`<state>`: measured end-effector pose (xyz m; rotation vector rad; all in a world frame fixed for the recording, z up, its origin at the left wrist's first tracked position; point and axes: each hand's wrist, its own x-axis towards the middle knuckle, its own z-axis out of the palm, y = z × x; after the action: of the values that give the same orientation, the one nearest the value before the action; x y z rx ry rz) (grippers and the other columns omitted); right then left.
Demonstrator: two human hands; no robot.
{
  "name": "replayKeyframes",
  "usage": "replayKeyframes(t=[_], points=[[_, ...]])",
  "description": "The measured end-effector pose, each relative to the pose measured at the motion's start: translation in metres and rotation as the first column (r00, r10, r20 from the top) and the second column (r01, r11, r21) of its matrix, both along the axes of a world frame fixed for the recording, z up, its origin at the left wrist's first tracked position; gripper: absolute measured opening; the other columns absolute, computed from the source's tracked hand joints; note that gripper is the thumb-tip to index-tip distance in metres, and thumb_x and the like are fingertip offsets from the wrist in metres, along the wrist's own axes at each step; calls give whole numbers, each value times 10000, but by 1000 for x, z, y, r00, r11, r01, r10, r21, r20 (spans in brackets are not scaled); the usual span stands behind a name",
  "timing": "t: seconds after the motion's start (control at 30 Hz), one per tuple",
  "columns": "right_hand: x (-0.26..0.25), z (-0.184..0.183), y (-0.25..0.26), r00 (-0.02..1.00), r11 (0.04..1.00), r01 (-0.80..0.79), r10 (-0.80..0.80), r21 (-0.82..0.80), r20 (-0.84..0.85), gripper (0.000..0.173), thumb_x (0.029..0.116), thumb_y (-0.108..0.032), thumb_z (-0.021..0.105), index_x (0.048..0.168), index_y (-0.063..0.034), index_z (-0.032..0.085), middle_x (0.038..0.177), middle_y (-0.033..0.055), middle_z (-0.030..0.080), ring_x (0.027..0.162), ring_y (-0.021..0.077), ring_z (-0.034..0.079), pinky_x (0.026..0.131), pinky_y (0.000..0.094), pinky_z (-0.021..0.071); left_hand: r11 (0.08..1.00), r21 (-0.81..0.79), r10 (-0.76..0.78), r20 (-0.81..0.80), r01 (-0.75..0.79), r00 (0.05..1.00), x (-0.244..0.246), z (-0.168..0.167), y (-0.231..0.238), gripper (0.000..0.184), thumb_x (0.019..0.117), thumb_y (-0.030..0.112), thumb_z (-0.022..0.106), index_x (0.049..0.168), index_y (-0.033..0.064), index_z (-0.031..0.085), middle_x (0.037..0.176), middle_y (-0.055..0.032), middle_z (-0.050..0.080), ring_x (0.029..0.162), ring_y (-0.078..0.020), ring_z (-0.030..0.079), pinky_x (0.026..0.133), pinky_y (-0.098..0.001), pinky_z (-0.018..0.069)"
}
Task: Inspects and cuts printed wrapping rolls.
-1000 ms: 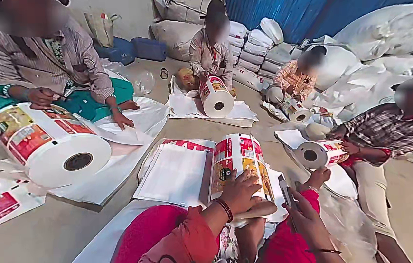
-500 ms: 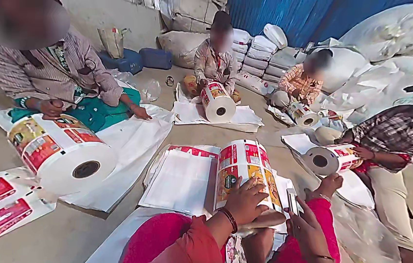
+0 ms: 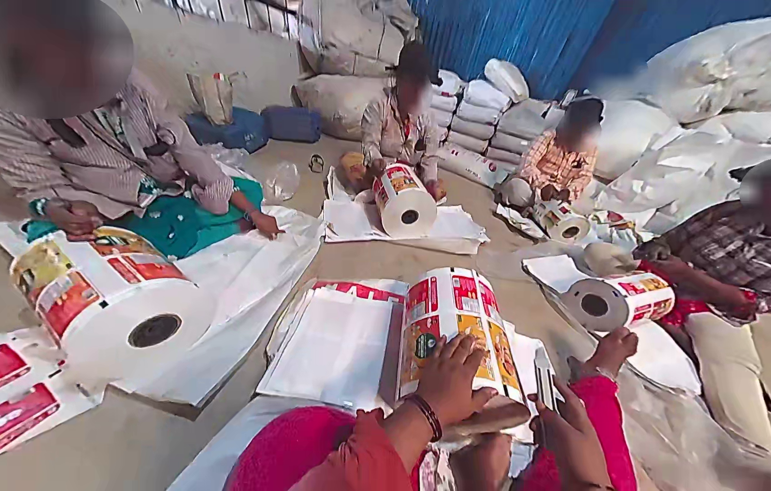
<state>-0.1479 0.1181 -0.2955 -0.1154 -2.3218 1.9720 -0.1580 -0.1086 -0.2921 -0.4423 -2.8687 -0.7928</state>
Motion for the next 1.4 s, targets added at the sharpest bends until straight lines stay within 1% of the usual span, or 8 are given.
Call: replayKeyframes(t=[0.17,0.4,0.67,0.83,0.97,1.03,1.23,1.4], points=[[5,2,0,1000,986,-7,4,164,23,481,887,-12,661,1348,29,529,1083,168,676,733,227,704,609,396,618,1000,2,-16,-23,16,1000,1,-3,-3,620,985,583,545,1509,251,529,1664,-61,351,1567,-258,254,1276,-550,159],[-6,9,-6,999,917,-14,26,399,-25,273,897,-148,681,1127,-10,632,801,49,607,557,114,521,532,323,477,1000,21,-15,-43,15,999,-1,-3,-3,595,1055,540,417,1527,186,494,1659,-44,365,1565,-237,264,1280,-526,166],[-42,27,-42,977,752,-123,205,647,-53,382,947,-304,698,1143,20,652,1037,174,671,965,281,651,894,500,522,832,548,115,-15,-88,993,-3,-10,-13,561,1098,383,373,1534,39,452,1555,-180,483,1487,-299,407,1247,-461,291],[-47,38,-71,951,608,-121,298,785,-84,405,932,-263,708,1211,27,661,1168,253,667,1135,416,628,1008,580,486,110,990,155,69,-87,985,-18,-27,-22,686,1105,408,150,1533,-100,322,1528,-249,481,1425,-260,489,1205,-391,381],[-47,41,-80,948,573,-87,298,815,-109,334,932,-225,698,1124,45,657,1060,257,669,1017,420,655,912,619,507,-414,871,62,317,-264,946,-22,-12,-38,673,1123,463,123,1557,-21,300,1491,-250,495,1291,-298,590,1079,-429,485],[-51,44,-82,969,587,-79,236,806,-77,314,923,-208,688,1119,32,641,1009,236,669,950,405,661,843,630,514,-356,886,63,339,-296,939,-24,-10,-36,597,1140,387,201,1525,-45,347,1461,-241,520,1257,-277,606,1056,-418,501],[-62,55,-91,981,610,-132,193,781,15,367,915,-242,737,1163,-1,615,954,190,677,881,359,667,794,609,520,432,873,170,167,-226,971,-15,-11,-28,488,983,134,630,1439,-9,532,1473,-220,528,1293,-286,580,1063,-398,507],[-74,70,-100,977,564,-200,177,801,120,512,908,-402,771,1176,3,609,987,199,661,916,363,654,826,600,514,439,862,152,208,-254,966,-17,-10,-30,450,994,78,591,1430,-10,522,1451,-223,537,1292,-278,581,1069,-387,503]])
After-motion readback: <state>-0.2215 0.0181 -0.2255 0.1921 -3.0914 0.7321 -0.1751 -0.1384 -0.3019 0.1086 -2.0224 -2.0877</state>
